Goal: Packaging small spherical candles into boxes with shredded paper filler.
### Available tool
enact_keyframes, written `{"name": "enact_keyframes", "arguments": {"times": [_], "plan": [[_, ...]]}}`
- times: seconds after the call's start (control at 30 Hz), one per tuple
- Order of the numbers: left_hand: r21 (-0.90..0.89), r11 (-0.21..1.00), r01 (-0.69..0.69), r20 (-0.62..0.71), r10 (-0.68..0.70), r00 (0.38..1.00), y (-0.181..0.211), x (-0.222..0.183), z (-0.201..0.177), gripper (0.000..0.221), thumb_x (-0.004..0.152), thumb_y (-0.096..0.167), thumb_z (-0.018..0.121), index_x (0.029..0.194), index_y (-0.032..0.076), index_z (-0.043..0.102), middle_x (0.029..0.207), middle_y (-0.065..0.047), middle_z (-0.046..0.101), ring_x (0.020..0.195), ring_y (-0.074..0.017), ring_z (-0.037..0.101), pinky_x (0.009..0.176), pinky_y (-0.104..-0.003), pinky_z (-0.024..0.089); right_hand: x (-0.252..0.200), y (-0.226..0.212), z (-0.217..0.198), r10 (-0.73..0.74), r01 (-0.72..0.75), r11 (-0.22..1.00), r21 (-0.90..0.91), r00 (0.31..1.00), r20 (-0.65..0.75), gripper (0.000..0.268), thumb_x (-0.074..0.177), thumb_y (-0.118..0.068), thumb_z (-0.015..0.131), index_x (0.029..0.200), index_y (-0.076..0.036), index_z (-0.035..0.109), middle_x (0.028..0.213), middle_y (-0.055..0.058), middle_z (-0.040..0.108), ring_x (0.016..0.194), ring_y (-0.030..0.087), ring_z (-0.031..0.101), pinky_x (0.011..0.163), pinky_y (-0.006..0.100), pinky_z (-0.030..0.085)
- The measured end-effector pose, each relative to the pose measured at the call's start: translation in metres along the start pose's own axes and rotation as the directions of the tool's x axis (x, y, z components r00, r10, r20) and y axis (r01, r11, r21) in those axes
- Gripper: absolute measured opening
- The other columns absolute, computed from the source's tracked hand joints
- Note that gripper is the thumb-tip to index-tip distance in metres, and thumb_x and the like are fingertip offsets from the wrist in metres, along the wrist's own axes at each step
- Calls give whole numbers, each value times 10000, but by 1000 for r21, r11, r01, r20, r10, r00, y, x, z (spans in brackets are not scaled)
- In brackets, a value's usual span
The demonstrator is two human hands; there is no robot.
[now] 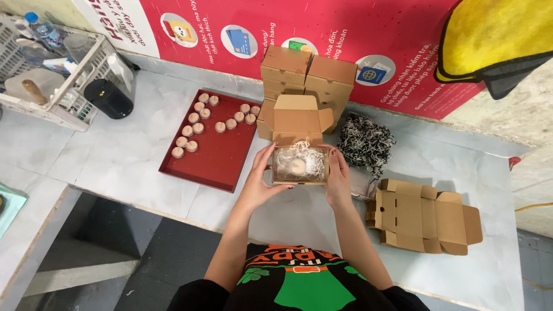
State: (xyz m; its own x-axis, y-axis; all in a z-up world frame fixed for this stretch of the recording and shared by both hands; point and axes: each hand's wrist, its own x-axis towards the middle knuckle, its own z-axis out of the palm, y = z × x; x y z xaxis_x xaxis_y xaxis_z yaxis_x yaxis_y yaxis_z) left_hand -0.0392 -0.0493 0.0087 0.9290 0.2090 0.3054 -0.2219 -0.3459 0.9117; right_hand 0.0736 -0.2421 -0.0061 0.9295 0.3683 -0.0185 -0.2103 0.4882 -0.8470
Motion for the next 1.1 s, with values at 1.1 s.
{"name": "enact_keyframes", "arguments": {"times": [1.1], "plan": [[-366,930,43,5,-44,999,-27,-9,37,923,939,-47,679,1675,73,134,1679,-189,354,1491,-261,437,1156,-349,432,-12,-35,-22,-28,50,940,-337,997,70,439,1080,-186,443,1478,-32,543,1476,49,593,1187,112,619,951,257,563]]}}
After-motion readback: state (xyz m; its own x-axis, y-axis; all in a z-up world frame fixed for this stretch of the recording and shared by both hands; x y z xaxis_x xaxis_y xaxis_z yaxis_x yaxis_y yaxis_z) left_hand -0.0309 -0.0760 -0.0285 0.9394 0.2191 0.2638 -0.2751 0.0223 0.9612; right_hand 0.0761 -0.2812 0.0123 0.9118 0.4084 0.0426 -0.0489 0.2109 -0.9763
